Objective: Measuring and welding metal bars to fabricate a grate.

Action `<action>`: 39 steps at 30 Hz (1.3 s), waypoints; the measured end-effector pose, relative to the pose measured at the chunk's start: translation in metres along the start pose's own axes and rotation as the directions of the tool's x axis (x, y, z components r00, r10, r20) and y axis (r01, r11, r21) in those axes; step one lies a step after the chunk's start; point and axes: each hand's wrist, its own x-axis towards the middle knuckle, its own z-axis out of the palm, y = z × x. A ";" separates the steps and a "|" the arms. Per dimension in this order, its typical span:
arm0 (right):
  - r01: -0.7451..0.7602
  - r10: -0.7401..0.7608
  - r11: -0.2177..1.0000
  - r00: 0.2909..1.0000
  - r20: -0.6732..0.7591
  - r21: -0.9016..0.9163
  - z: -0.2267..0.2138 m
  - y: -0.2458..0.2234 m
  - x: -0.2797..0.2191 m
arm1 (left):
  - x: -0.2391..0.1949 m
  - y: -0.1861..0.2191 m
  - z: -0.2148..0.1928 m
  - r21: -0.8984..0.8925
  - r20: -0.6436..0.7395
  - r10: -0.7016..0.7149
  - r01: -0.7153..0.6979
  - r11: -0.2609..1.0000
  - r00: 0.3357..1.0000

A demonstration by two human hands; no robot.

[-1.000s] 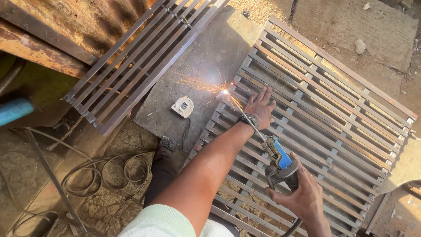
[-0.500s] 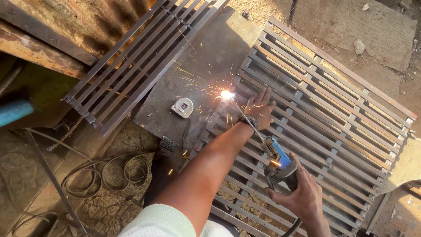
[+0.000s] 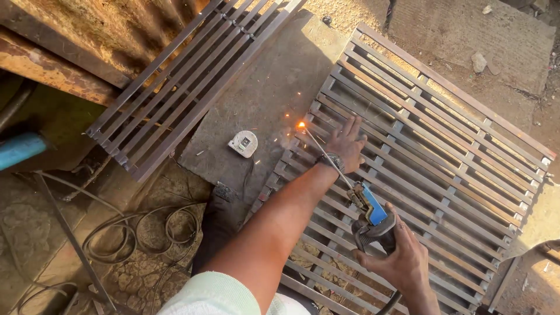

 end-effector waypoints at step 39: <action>-0.532 0.484 0.846 0.732 -0.479 0.041 0.163 0.078 -0.026 | -0.078 -0.112 -0.035 -0.099 -0.583 0.146 -0.248 0.964 0.800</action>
